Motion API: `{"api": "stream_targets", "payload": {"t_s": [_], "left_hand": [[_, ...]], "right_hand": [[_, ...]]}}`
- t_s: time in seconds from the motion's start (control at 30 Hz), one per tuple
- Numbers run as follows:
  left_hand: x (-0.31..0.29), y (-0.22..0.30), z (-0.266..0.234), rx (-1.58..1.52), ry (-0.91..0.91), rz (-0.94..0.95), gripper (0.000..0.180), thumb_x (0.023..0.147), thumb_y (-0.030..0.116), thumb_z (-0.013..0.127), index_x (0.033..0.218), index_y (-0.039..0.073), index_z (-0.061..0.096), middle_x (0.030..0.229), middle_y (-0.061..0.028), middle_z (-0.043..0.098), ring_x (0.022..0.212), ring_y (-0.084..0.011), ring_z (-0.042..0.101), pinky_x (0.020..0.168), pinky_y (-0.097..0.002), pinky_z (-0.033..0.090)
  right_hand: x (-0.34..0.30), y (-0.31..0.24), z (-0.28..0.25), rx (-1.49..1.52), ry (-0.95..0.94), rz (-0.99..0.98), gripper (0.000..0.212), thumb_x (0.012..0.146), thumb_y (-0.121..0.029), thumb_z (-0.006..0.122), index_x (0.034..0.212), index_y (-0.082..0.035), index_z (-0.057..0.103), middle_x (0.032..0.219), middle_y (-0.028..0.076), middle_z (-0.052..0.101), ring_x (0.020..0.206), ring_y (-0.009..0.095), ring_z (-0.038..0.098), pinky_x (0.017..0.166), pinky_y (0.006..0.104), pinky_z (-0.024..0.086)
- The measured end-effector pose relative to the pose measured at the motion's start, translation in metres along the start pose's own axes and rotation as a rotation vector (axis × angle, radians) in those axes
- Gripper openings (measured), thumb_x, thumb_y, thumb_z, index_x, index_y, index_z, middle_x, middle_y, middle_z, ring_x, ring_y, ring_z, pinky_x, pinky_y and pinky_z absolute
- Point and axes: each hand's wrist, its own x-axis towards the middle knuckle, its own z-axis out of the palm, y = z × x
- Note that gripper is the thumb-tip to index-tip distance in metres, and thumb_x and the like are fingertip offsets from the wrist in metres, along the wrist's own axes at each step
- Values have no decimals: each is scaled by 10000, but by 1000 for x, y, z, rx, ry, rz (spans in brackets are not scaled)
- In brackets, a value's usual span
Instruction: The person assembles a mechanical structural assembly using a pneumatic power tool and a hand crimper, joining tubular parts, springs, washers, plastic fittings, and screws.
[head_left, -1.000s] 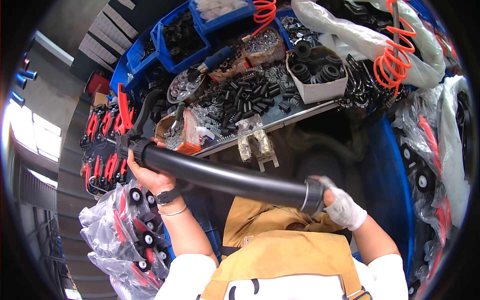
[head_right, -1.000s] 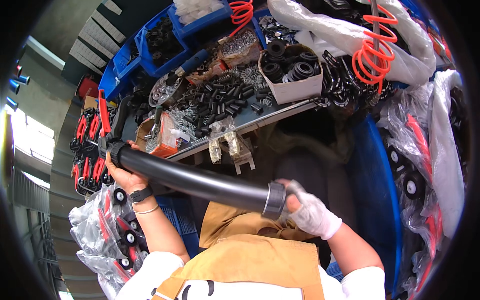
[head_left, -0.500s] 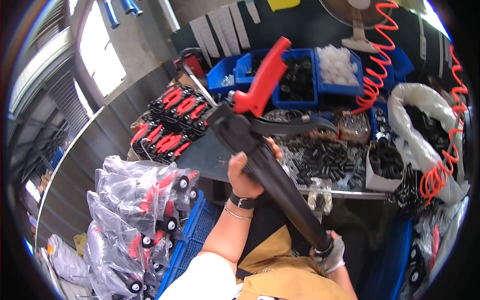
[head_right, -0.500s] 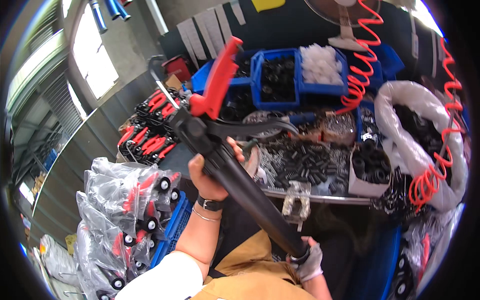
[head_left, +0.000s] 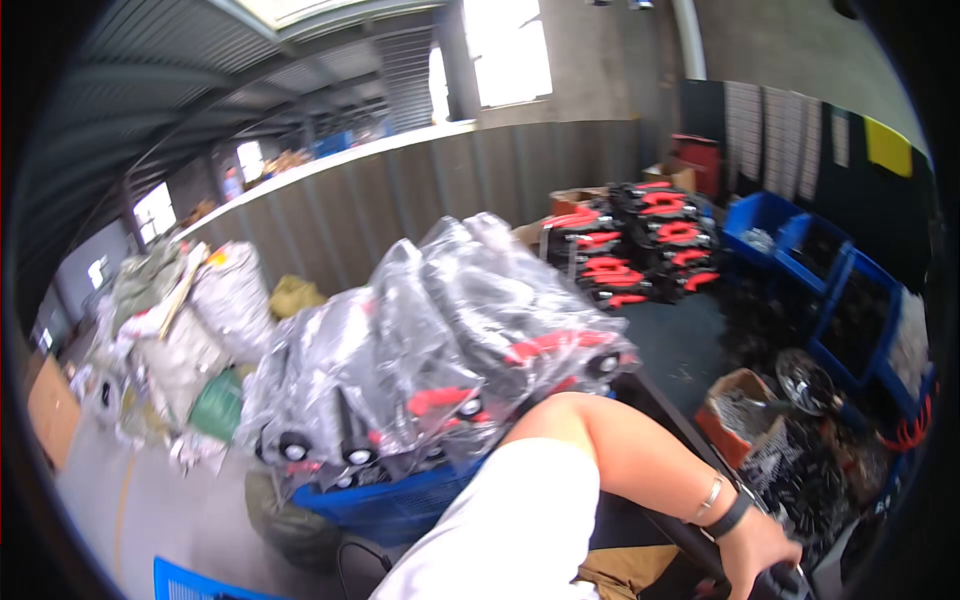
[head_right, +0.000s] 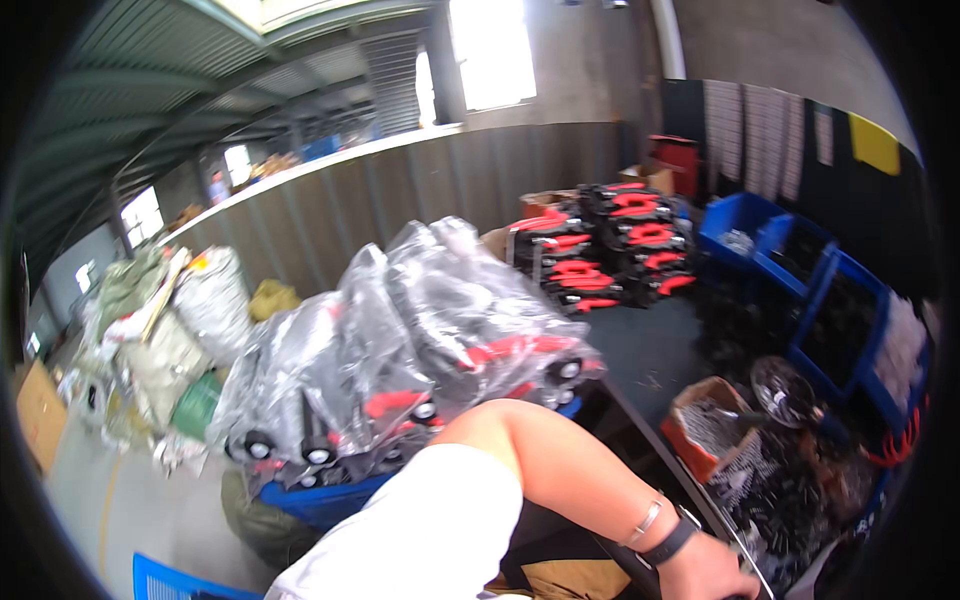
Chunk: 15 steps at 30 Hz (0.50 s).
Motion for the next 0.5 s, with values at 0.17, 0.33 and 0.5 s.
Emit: {"api": "stream_targets", "payload": {"t_s": [0.17, 0.33, 0.5], "left_hand": [[-18, -17, 1, -15, 53, -58, 932, 629, 435, 816, 1385, 41, 440, 1236, -263, 581, 1164, -385, 545, 965, -427, 439], [-20, -31, 6, -77, 129, -16, 953, 630, 436, 828, 1393, 37, 421, 1248, -266, 561, 1163, -394, 535, 979, -419, 429], [-28, -32, 20, -129, 142, -30, 951, 646, 393, 844, 1401, 16, 404, 1301, -254, 531, 1204, -364, 518, 985, -397, 429]], "right_hand": [[40, 19, 31, 189, -311, -88, 479, 886, -246, 660, 1277, 0, 535, 1076, 119, 574, 979, 213, 562, 840, 314, 442], [58, 21, 68, 339, -577, -127, 542, 866, -274, 666, 1300, 2, 497, 1165, 144, 525, 1072, 219, 525, 913, 313, 412], [71, 22, 86, 421, -798, -141, 606, 846, -301, 671, 1324, 4, 458, 1255, 168, 477, 1165, 225, 488, 986, 312, 382]]}}
